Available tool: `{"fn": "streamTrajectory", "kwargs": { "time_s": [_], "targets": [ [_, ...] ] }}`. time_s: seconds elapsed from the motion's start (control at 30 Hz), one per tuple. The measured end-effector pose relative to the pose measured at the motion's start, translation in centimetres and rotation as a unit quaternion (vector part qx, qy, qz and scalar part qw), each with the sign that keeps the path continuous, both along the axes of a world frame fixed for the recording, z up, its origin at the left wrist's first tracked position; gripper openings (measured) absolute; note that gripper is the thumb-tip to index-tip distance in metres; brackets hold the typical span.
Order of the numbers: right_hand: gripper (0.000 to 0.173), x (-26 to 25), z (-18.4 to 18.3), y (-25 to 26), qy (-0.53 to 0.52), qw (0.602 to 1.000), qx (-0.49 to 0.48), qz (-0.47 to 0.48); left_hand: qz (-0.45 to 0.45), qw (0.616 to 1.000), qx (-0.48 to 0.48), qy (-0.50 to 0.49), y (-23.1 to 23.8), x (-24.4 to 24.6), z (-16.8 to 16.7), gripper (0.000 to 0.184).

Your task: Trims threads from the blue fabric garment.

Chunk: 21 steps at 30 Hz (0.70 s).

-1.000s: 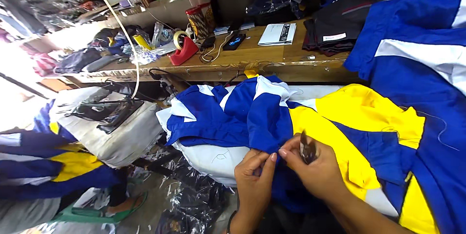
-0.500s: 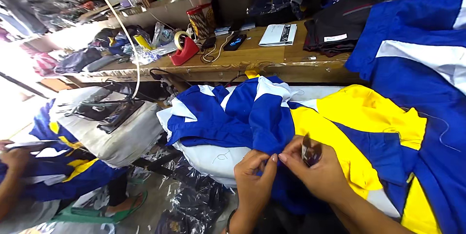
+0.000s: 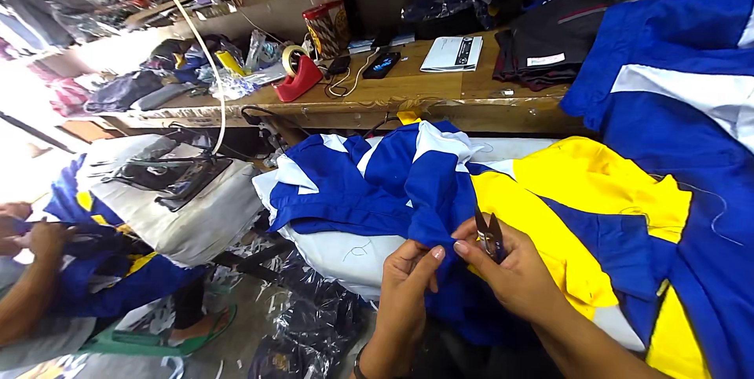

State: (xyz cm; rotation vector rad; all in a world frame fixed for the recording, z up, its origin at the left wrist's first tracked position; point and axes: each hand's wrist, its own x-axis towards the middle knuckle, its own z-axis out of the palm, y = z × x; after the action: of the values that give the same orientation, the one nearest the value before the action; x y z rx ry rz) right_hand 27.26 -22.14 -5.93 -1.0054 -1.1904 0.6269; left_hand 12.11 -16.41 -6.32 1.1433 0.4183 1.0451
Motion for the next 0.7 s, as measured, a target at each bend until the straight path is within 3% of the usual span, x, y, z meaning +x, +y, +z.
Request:
{"fn": "streamTrajectory", "kwargs": {
  "time_s": [0.27,0.33,0.5,0.6,0.7],
  "targets": [
    [0.004,1.6,0.4,-0.6,-0.035,0.999,-0.001,0.025,0.059,0.984,0.154,0.065,-0.4,-0.4,0.2,0.010],
    [0.004,1.9,0.3,-0.7,-0.001,0.998,-0.008,0.056,0.036,0.991,0.122,0.050,-0.8,-0.5,0.2,0.010],
    [0.002,1.9,-0.4,-1.0,0.071,0.992,-0.026,0.098,-0.053,0.995,-0.075,-0.027,-1.9,0.1,-0.1,0.010],
    [0.007,1.2,-0.9,-1.2,0.090,0.994,-0.026,0.051,-0.023,0.994,-0.097,-0.038,-2.8,0.9,-0.1,0.013],
    [0.017,0.8,-1.5,-1.6,-0.003,0.999,0.014,-0.044,0.011,0.993,-0.111,-0.040,-3.6,1.5,0.1,0.019]
  ]
}}
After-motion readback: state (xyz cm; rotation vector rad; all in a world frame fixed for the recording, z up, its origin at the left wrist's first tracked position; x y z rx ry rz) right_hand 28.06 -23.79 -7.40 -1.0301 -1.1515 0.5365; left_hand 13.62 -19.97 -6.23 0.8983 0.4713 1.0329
